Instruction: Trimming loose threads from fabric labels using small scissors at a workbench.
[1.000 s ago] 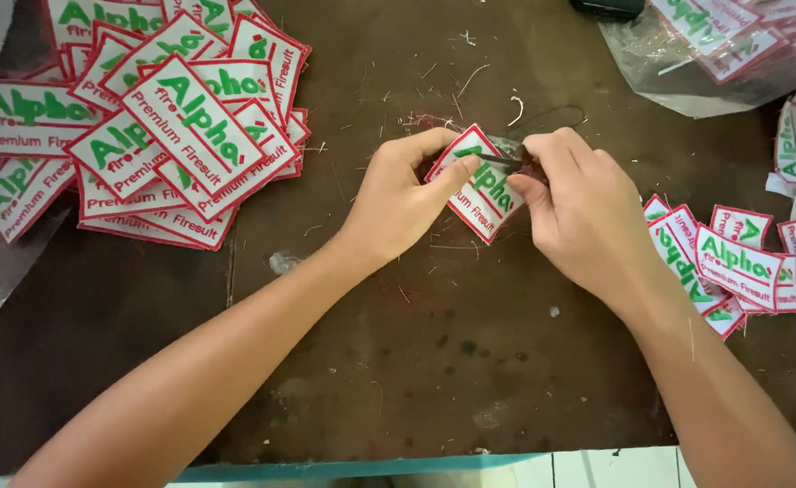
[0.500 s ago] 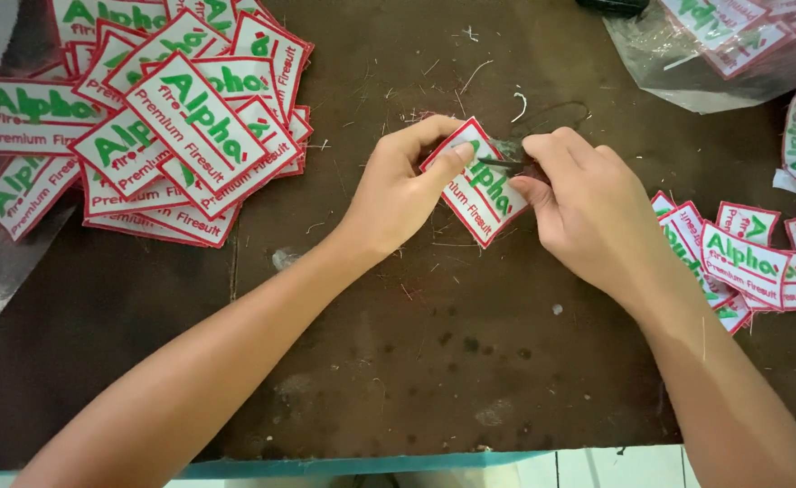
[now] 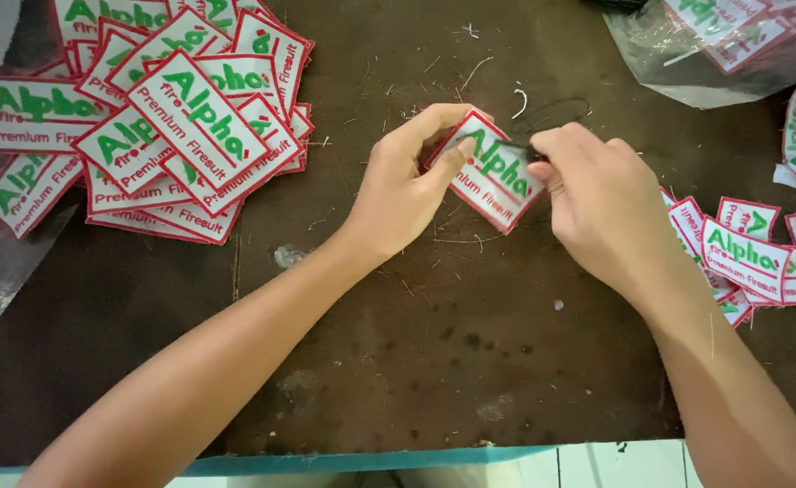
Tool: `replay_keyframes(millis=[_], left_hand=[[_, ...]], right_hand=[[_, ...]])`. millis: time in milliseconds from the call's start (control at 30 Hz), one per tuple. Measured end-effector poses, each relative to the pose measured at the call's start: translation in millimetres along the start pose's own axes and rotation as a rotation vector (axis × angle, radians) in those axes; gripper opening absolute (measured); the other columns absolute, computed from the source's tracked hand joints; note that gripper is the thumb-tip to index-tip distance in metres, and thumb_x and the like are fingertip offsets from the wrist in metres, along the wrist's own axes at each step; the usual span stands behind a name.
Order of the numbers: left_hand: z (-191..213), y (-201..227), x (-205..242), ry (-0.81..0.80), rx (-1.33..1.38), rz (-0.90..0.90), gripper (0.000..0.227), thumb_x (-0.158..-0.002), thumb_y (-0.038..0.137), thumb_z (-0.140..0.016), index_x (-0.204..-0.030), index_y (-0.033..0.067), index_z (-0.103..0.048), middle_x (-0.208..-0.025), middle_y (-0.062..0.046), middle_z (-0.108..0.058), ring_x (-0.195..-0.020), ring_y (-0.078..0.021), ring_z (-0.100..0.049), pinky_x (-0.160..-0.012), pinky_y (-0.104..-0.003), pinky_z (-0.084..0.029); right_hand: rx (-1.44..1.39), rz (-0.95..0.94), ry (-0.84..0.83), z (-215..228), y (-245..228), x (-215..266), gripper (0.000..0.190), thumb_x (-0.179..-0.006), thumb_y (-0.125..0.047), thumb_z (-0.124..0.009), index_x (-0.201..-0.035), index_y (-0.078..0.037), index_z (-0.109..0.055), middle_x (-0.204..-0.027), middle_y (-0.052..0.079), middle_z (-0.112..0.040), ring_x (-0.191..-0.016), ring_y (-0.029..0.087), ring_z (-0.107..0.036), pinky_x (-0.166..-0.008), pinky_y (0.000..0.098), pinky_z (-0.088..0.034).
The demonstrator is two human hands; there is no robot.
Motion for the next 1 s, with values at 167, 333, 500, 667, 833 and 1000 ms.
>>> replay_keyframes(millis=[167, 333, 500, 667, 833, 1000], left_hand=[[1.9, -8.3, -1.7, 0.023, 0.101, 0.079, 0.022, -0.104, 0.007, -0.051, -0.122, 0.0066, -0.063, -0.095, 0.002, -0.064, -0.081, -0.009, -0.056, -0.067, -0.024, -0.051], [1.3, -14.9, -3.3, 0.037, 0.257, 0.098, 0.023, -0.103, 0.011, -0.051, -0.121, 0.0033, -0.063, -0.112, -0.007, -0.074, -0.101, -0.0177, -0.072, -0.082, -0.031, -0.066], [-2.4, -16.4, -2.6, -0.01, 0.296, 0.058, 0.023, -0.106, 0.012, -0.05, -0.123, 0.0035, -0.063, -0.114, -0.007, -0.073, -0.104, -0.0171, -0.071, -0.091, -0.033, -0.066], [-1.0, -19.4, -5.8, 0.001, 0.325, 0.089, 0.023, -0.105, 0.008, -0.049, -0.12, 0.0019, -0.065, -0.114, -0.008, -0.073, -0.106, -0.0157, -0.07, -0.092, -0.034, -0.068], [-1.5, -22.7, -6.0, -0.004, 0.339, 0.105, 0.023, -0.106, 0.011, -0.049, -0.121, 0.0022, -0.063, -0.118, -0.009, -0.073, -0.11, -0.0191, -0.071, -0.094, -0.034, -0.067], [-0.2, -22.6, -6.9, 0.02, 0.36, 0.127, 0.023, -0.105, 0.013, -0.048, -0.117, 0.0009, -0.062, -0.112, -0.011, -0.072, -0.105, -0.0205, -0.071, -0.093, -0.034, -0.068]], right_hand=[[0.04, -0.124, 0.099, 7.1, 1.9, 1.9, 0.014, -0.111, -0.01, -0.051, -0.123, -0.001, -0.051, -0.111, 0.024, -0.058, -0.078, 0.049, -0.051, -0.064, 0.0572, -0.039], [-0.194, -0.084, 0.189, 15.8, -14.9, 1.5, 0.039, -0.107, -0.004, -0.055, -0.144, 0.001, -0.043, -0.112, 0.018, -0.055, -0.1, 0.032, -0.057, -0.087, 0.0475, -0.047], [-0.332, -0.098, -0.005, 6.1, -30.8, -0.9, 0.088, -0.097, -0.023, -0.075, -0.165, -0.011, -0.022, -0.083, 0.006, -0.054, -0.071, 0.021, -0.059, -0.081, 0.0338, -0.055], [-0.333, 0.139, 0.051, 9.9, -37.6, 3.2, 0.037, -0.097, -0.009, -0.074, -0.133, -0.005, -0.069, -0.104, 0.006, -0.075, -0.059, 0.013, -0.053, -0.067, 0.0262, -0.049], [-0.31, -0.094, 0.122, 16.0, -33.4, 6.6, 0.022, -0.104, -0.016, -0.074, -0.095, -0.014, -0.053, -0.065, -0.002, -0.037, -0.059, 0.013, -0.031, -0.061, 0.0254, -0.033], [-0.281, -0.236, 0.105, 8.2, -29.7, 1.7, 0.035, -0.1, -0.022, -0.069, -0.124, -0.004, -0.052, -0.097, 0.009, -0.062, -0.083, 0.024, -0.062, -0.077, 0.0392, -0.048]])
Point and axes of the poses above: each hand's wrist, its own x-axis away from the middle knuckle, its own z-axis out of the back of the hand, y = z × x, the point moved 5 cm from there along -x, towards the middle knuckle
